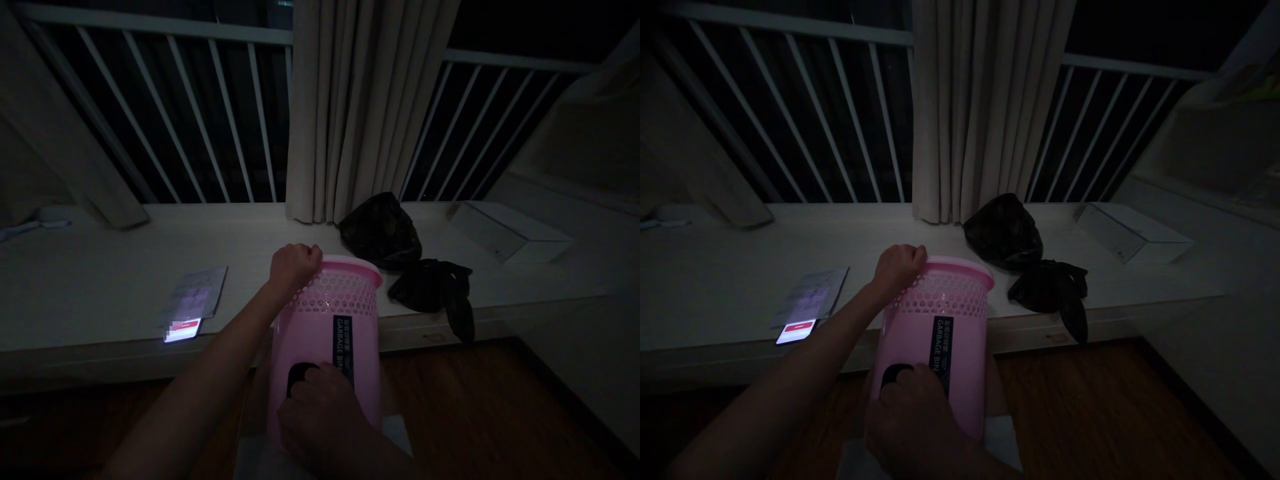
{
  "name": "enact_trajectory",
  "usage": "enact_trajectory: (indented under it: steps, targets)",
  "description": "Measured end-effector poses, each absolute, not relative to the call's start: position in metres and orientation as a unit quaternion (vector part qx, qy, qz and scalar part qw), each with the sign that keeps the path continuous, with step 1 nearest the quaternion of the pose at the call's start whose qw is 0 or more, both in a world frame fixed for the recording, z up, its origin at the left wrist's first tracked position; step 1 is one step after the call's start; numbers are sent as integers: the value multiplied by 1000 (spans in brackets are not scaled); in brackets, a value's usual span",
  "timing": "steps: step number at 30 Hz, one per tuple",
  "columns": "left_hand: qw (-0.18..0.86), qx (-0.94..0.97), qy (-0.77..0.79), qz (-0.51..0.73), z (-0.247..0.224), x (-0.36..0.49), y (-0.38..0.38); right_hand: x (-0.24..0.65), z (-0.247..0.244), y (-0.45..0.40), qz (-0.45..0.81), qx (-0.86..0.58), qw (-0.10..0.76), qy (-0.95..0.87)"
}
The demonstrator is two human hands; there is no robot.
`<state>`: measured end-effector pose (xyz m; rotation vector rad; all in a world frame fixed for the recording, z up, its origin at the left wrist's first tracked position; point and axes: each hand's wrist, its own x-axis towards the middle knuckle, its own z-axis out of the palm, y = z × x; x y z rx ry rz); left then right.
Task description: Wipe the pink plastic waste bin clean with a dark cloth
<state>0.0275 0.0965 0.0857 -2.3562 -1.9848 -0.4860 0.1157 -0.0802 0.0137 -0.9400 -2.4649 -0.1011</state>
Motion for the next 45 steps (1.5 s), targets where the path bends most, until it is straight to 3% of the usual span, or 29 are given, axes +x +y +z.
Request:
enact_trajectory:
  steps: [15, 18, 23, 31, 45]
  targets:
    - [3, -750, -640, -168, 85, 24, 95, 119, 9, -86, -38, -326, 232, -916]
    - [0, -747, -642, -170, 85, 23, 95, 124, -1, -93, -45, -303, 271, -913]
    - [-1, -742, -649, -170, 86, 22, 94, 139, -16, -107, -74, -301, 408, -859]
    - [3, -744, -646, -173, 87, 28, 93, 182, -20, -90, -33, -363, 472, -803]
    - [23, -756, -641, -130, 94, 35, 92, 166, 23, -16, -79, -443, 432, -782]
